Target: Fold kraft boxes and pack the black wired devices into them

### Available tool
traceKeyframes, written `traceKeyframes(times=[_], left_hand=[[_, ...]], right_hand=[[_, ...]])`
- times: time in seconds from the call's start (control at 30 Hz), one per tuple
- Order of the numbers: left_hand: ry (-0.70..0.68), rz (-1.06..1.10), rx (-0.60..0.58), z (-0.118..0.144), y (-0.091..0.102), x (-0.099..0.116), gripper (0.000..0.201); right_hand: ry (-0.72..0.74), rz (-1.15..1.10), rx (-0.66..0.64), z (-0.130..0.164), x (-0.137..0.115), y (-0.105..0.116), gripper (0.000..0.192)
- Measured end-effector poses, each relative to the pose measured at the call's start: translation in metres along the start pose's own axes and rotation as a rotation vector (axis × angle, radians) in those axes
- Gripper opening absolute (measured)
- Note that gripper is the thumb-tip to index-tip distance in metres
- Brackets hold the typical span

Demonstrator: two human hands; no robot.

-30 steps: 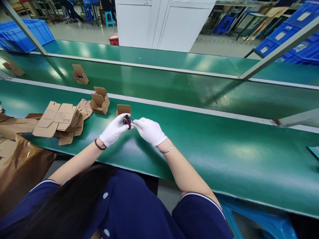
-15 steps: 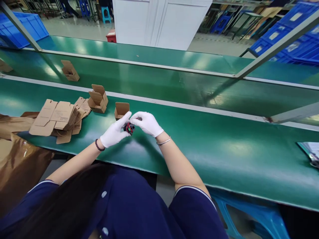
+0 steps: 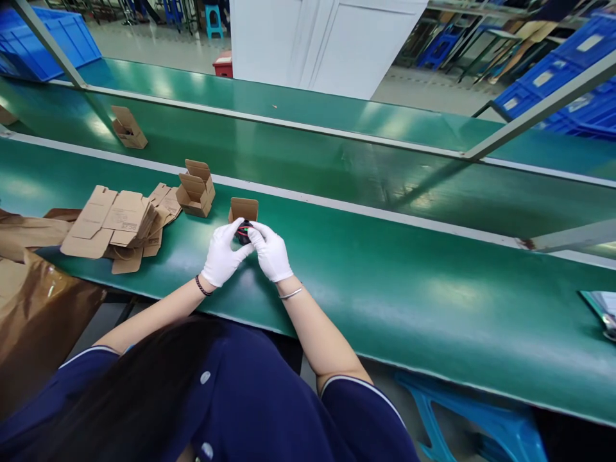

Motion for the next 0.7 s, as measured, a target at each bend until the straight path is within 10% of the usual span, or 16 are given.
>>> traceKeyframes(times=[0.27, 0.43, 0.7], left_hand=[[-0.019, -0.066, -0.053, -0.054, 0.01, -0.034, 0.134], [0.088, -0.074, -0.361, -0.08, 0.0, -0.054, 0.093], [0.078, -0.117, -0.261, -0.073, -0.003, -0.049, 0.07]], right_hand=[[0.263, 0.515, -0.218, -0.06, -0.025, 0.009, 0.035], [0.283, 0.985, -0.7, -0.085, -0.032, -0.024, 0.033], [0.156, 1.004, -0.981, -0.107, -0.01, -0.064, 0.021]])
Point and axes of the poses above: each hand's wrist, its own z-axis away from the middle knuckle, its own y-axis out of the back of the hand, x = y × z, the point moved 4 cm from there along -z, towards the middle knuckle, and after that the axes turned 12 degrees about y, right-handed, at the moved point
